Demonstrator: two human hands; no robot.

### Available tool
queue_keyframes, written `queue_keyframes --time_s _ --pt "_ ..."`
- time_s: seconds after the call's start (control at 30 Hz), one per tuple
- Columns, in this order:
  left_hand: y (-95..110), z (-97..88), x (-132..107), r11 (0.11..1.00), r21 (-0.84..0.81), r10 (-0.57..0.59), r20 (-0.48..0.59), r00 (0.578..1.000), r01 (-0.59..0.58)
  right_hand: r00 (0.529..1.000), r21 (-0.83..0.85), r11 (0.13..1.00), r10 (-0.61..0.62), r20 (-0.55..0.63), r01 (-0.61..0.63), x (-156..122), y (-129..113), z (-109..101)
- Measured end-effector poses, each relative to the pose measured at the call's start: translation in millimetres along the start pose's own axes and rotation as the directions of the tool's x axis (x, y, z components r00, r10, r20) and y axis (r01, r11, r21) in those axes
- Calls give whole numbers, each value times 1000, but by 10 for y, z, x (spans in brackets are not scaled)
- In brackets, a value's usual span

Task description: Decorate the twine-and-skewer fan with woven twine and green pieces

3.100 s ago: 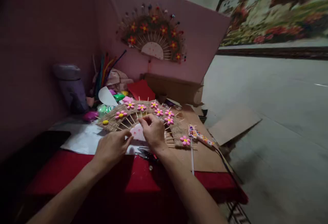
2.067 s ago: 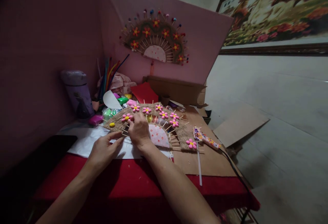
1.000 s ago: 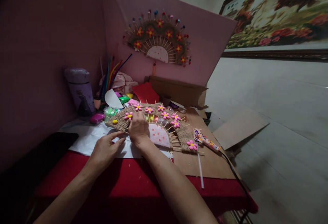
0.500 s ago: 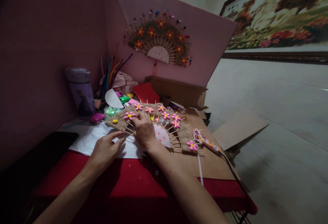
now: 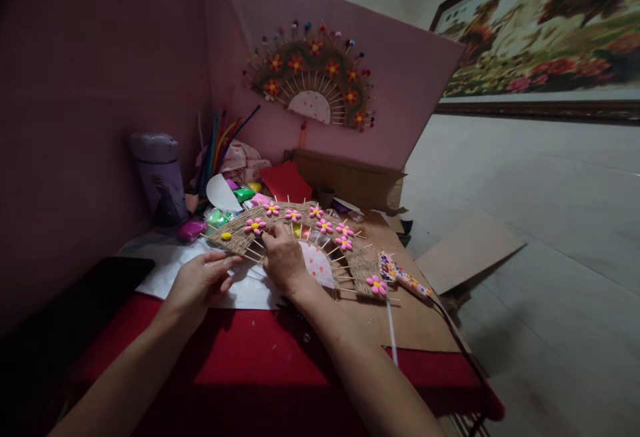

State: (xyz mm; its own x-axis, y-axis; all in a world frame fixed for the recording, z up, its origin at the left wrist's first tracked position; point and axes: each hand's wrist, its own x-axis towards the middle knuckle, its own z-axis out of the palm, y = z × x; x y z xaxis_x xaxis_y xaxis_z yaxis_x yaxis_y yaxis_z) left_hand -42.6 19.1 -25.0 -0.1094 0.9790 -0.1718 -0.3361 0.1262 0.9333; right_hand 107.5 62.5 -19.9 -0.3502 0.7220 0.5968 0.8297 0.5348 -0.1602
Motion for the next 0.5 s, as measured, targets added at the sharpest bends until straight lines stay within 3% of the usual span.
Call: queue_keyframes --time_s 0.17,0.4,0.5 --pt "55 13 16 984 -150 -71 144 987 93 1000 -65 998 -24 6 24 -18 -13 75" --pt "84 78 63 964 -214 -132 128 983 157 1000 -25 1000 -18 -5 18 -28 -12 97" --pt "152 92 87 932 -244 -236 147 961 266 1000 54 998 20 -18 -19 -4 14 65"
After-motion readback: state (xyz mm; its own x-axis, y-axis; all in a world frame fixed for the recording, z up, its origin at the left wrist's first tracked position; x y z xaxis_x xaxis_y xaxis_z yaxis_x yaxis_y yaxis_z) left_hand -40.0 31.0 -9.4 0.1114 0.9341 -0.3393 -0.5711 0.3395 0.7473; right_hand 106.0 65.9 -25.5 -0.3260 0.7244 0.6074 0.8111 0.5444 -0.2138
